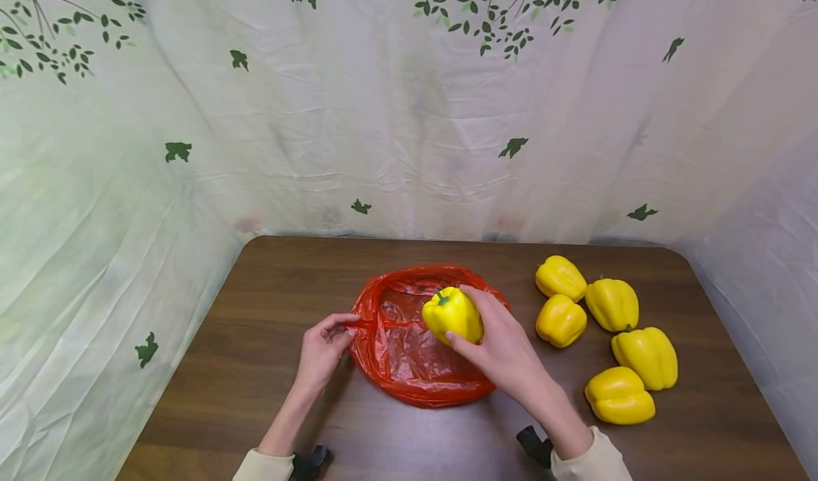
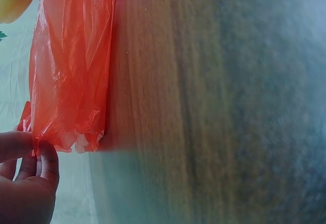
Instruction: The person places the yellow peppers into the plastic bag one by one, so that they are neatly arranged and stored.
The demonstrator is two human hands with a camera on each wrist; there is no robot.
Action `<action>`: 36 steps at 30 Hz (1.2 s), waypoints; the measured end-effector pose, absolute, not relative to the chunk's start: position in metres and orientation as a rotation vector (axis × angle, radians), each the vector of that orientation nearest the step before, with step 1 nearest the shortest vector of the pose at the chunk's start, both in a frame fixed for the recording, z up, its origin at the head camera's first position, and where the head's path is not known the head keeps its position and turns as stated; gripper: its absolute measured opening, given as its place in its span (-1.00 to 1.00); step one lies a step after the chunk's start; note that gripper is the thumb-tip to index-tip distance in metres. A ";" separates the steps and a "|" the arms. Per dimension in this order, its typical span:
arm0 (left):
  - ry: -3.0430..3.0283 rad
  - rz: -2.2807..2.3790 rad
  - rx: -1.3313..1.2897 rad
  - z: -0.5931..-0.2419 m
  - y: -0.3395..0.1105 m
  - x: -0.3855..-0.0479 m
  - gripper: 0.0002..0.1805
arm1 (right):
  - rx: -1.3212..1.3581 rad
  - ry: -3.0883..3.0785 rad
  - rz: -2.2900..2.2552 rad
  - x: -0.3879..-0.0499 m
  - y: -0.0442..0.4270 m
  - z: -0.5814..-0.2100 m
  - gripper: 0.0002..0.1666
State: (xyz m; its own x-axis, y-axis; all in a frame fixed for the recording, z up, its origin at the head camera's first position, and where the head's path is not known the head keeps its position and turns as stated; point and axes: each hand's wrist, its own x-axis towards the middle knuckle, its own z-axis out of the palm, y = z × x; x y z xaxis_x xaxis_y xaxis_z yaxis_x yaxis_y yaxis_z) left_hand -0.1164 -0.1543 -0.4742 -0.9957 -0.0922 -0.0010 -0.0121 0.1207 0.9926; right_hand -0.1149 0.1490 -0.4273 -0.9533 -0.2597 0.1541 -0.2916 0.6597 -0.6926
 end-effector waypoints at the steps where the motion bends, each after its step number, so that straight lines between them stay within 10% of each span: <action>1: -2.300 -2.049 0.108 -0.474 -0.154 -0.116 -0.74 | 0.475 -2.832 1.188 -0.116 0.148 -0.427 -0.14; 36: -2.269 -2.073 0.129 -0.474 -0.159 -0.116 -0.76 | 0.638 -3.007 1.160 -0.152 0.119 -0.403 -0.16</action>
State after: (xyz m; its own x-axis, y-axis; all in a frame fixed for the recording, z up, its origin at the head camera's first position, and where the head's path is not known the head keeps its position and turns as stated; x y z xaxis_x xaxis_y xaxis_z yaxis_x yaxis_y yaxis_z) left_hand -0.1159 -0.1592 -0.4744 -0.9943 -0.1062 -0.0081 -0.0177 0.0893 0.9958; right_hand -0.1521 0.1185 -0.4025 -0.9145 -0.4045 0.0054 -0.3033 0.6768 -0.6708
